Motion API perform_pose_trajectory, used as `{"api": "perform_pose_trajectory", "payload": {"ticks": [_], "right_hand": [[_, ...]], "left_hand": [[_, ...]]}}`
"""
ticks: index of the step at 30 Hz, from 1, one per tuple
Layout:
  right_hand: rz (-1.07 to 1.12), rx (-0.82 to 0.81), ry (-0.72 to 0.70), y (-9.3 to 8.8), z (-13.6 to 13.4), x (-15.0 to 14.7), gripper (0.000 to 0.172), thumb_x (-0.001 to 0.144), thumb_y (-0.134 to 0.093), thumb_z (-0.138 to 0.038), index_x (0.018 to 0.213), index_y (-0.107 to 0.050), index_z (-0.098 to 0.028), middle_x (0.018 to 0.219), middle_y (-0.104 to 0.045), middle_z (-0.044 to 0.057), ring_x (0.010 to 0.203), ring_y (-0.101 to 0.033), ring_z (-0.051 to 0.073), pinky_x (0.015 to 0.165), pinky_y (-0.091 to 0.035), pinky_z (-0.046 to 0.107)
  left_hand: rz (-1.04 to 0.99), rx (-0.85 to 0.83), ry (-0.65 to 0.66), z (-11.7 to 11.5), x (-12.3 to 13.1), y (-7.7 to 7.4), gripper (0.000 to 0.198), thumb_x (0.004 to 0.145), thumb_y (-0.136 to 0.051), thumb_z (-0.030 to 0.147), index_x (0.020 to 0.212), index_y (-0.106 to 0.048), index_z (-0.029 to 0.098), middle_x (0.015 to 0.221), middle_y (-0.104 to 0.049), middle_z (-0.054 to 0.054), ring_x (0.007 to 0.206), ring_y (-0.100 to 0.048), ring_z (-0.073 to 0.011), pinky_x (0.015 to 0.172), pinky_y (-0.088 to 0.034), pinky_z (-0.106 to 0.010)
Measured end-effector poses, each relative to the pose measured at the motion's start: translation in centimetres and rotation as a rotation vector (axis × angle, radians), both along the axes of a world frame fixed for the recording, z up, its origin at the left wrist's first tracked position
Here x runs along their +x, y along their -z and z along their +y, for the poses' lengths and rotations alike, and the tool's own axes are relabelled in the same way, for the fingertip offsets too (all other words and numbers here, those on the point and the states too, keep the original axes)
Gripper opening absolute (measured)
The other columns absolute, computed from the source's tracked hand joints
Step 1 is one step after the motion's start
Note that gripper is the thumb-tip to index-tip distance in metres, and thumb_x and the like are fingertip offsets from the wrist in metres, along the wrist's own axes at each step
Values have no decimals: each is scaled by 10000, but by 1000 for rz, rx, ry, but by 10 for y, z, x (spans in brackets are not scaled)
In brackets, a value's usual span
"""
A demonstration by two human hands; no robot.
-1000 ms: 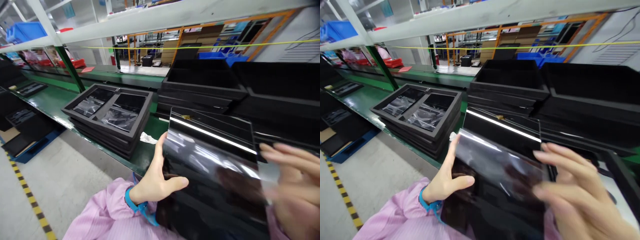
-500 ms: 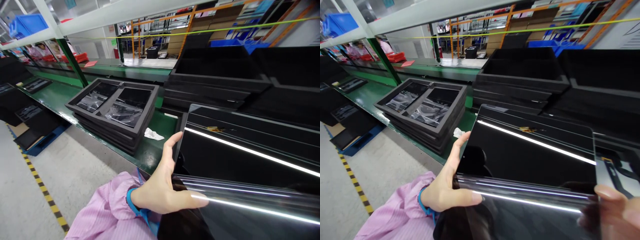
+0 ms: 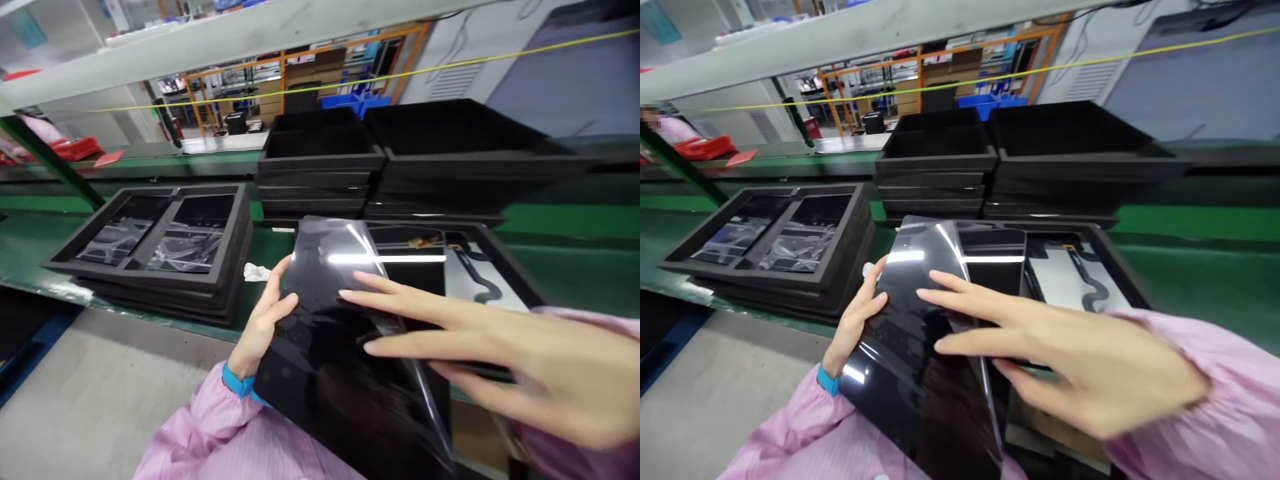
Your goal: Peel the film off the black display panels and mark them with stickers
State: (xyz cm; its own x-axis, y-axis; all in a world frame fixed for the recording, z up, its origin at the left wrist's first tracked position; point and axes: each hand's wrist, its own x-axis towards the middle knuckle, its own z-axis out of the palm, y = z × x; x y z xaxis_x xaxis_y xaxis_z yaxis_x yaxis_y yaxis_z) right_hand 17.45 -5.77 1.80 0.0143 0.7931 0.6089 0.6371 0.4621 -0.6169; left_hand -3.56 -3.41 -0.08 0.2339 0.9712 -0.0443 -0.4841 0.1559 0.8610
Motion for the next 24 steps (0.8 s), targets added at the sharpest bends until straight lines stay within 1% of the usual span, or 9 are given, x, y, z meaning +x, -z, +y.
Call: {"api": "perform_pose_trajectory", "payload": {"ticks": [2,4,8,9,11,14,17,21,24], "right_hand": [[-25,3,21,-11,13,8,439,925,-512,-625,780,-637,-230,1028,-611,85,1169,-524,317,918,-513,495],[-72,14,-8,-22,29,16,402,909,-565,-586,745,-614,-223,1047,-609,80,1220,-485,321,965,-488,509],[-171,114,-248,-35,53,25,393,937,-555,-468,643,-534,-208,1093,-624,27,1285,-433,289,1090,-382,500],[-168,136,-280,-36,56,26,378,942,-552,-429,640,-520,-204,1100,-627,10,1296,-424,277,1107,-359,492],[-135,151,-288,-36,60,26,338,940,-558,-369,652,-507,-198,1095,-633,-15,1310,-410,260,1121,-334,482],[-80,113,-294,-34,60,26,308,921,-572,-338,660,-505,-189,1089,-636,-23,1307,-413,249,1119,-335,469],[-23,69,-319,-34,61,25,295,902,-578,-326,659,-502,-177,1091,-637,-23,1277,-447,236,1096,-367,440],[-9,66,-321,-34,63,25,284,893,-571,-317,657,-503,-173,1077,-641,-22,1239,-484,221,1068,-392,405],[-20,80,-327,-34,64,26,269,896,-571,-293,667,-498,-173,1077,-640,-21,1226,-495,217,1053,-403,397]], "left_hand": [[30,-9,-21,4,4,1,612,861,-587,257,1440,-391,226,1389,-584,-37,1387,-429,-237,1133,-375,-354],[56,-24,-48,7,7,1,612,856,-594,285,1438,-408,246,1408,-568,-22,1395,-418,-236,1144,-360,-358],[69,-44,-137,12,15,-4,589,845,-624,290,1412,-464,274,1436,-538,38,1391,-422,-231,1206,-261,-373],[64,-43,-149,13,17,-6,570,848,-622,275,1400,-483,263,1414,-559,42,1390,-423,-228,1218,-233,-375],[21,-42,-143,16,20,-10,539,862,-597,247,1391,-494,242,1338,-625,29,1369,-452,-222,1223,-220,-388],[-56,-40,-114,19,23,-13,524,879,-569,240,1394,-481,277,1269,-672,28,1341,-489,-203,1202,-274,-391],[-6,-27,-166,21,24,-14,474,863,-599,237,1331,-551,298,1260,-676,45,1377,-442,-189,1200,-279,-363],[62,16,-224,19,24,-16,388,856,-605,208,1238,-629,272,1214,-699,59,1451,-299,-153,1224,-209,-320],[64,-7,-229,18,27,-19,413,868,-588,199,1277,-601,260,1212,-700,55,1435,-332,-147,1228,-175,-307]]}}
